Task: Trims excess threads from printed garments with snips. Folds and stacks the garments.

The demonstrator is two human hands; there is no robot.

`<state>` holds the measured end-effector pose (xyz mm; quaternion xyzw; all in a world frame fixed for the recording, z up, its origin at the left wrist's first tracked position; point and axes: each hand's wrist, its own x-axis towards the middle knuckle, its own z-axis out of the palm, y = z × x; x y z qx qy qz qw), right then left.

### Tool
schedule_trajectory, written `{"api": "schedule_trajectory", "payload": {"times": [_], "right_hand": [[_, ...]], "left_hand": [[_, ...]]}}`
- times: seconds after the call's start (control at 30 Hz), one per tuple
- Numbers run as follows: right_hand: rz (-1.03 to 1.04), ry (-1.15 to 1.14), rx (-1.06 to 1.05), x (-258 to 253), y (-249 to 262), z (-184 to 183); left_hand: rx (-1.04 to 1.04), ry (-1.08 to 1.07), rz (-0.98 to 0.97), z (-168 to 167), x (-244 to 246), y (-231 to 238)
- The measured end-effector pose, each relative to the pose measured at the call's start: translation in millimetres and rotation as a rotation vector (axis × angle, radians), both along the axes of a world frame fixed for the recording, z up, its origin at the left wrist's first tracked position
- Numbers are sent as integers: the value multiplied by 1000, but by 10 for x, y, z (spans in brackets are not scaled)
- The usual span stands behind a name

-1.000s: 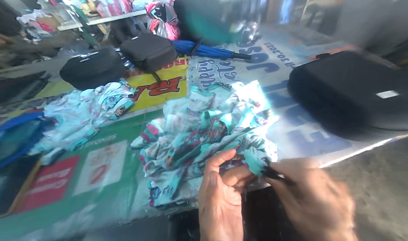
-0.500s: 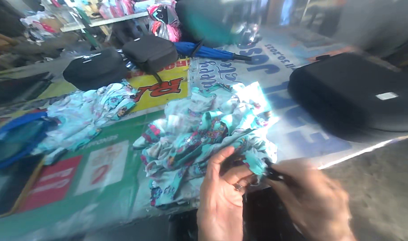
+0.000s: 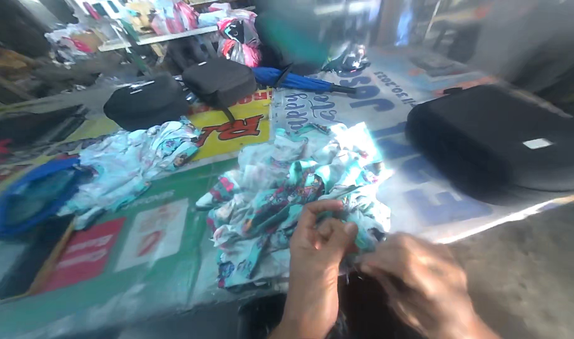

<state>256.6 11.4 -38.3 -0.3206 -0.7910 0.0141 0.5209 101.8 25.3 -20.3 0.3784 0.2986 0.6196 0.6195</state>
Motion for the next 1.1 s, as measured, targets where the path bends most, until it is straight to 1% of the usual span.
{"api": "schedule_trajectory", "payload": {"times": [0.07, 0.13, 0.17, 0.2, 0.27, 0.33, 0.4, 0.5, 0.57, 0.63, 0.7, 0.77, 0.83, 0.9, 1.0, 1.1], "right_hand": [[89, -58, -29, 3, -135, 17], [211, -110, -105, -10, -234, 16], [236, -85, -136, -14, -256, -1], [216, -18, -161, -8, -257, -14], [72, 119, -171, 7, -178, 4], [-68, 146, -161, 0, -21, 55], [-129, 116, -130, -15, 109, 107], [-208, -24, -62, -9, 195, 157], [-269, -122, -19, 10, 182, 158], [-308, -158, 9, 29, 145, 163], [-262, -129, -5, 56, 87, 168], [-120, -69, -68, 83, 15, 161], [-32, 6, -130, 78, -36, 122], [-53, 60, -216, 69, -73, 92], [-173, 37, -329, 72, -108, 73], [-161, 79, -329, 73, -84, 41]], "left_hand": [[13, 1, 9, 12, -39, 50], [6, 13, 31, 40, -47, 85], [-5, 16, 40, 57, -43, 92], [-17, 4, 42, 72, -37, 95], [-40, -36, 30, 101, -29, 88], [-76, -62, 22, 144, -12, 82], [-72, -48, -3, 149, -6, 78], [4, 35, -36, 115, -47, 88], [84, 122, 8, 112, -70, 92], [144, 153, 67, 113, -71, 95], [123, 108, 68, 126, -68, 90], [44, 24, 43, 147, -68, 88], [-41, -59, 20, 156, -74, 105], [-72, -124, 4, 135, -80, 113], [-78, -178, 19, 106, -96, 101], [-118, -214, 56, 112, -104, 98]]}}
